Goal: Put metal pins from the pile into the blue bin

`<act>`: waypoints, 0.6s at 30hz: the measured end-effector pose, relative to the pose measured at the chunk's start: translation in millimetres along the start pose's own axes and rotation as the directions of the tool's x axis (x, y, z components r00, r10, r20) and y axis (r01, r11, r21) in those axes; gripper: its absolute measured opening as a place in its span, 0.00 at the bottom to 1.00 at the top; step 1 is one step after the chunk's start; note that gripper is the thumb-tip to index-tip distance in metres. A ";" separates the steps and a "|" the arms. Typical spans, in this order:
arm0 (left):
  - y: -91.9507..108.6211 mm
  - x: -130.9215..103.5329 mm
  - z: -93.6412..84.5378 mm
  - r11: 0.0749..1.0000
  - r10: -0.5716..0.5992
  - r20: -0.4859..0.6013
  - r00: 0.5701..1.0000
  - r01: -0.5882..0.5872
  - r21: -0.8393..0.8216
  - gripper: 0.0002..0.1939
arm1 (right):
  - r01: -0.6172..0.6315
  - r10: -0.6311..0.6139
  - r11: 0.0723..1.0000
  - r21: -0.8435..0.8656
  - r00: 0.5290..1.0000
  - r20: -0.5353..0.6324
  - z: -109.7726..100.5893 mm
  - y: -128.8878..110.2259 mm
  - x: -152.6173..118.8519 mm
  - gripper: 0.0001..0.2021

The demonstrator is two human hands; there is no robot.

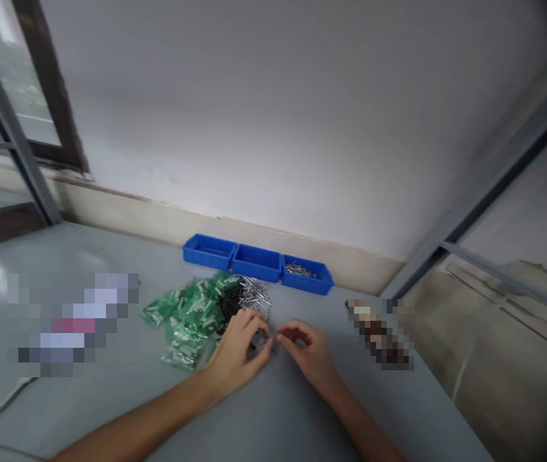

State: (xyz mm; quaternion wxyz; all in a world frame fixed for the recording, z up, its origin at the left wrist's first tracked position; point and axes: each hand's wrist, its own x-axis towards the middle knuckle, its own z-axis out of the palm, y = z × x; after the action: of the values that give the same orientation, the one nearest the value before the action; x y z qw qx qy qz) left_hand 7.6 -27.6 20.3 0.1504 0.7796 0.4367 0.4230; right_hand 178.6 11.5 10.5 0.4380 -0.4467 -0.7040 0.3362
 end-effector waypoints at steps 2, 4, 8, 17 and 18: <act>0.0 -0.6 1.3 1.000 -0.009 -0.016 1.000 0.009 -0.017 0.03 | -0.035 0.035 0.999 0.032 0.999 -0.002 0.0 1.8 1.4 0.08; 0.0 -0.8 1.2 1.000 -0.013 -0.020 1.000 0.012 -0.025 0.03 | -0.065 0.065 0.996 0.065 0.998 0.008 -0.6 3.4 2.6 0.10; 0.0 -0.4 0.3 1.000 -0.023 -0.023 0.999 0.023 -0.005 0.05 | -0.101 0.101 0.987 0.127 0.995 0.010 -4.5 4.3 5.1 0.12; -11.1 -7.5 11.4 0.997 0.038 0.049 0.998 -0.041 0.068 0.04 | -0.195 0.201 0.969 0.150 0.979 -0.022 -15.9 -2.9 5.5 0.11; -13.6 -8.2 12.2 0.993 0.067 0.074 0.995 -0.073 0.088 0.05 | -0.195 0.199 0.971 0.141 0.980 -0.020 -16.4 -3.9 4.6 0.10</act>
State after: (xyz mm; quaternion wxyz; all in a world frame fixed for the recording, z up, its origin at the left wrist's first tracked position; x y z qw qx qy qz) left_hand 7.6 -24.8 0.5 0.1152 0.8148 0.4224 0.3799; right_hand 191.3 15.6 21.8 0.4442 -0.4885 -0.6238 0.4183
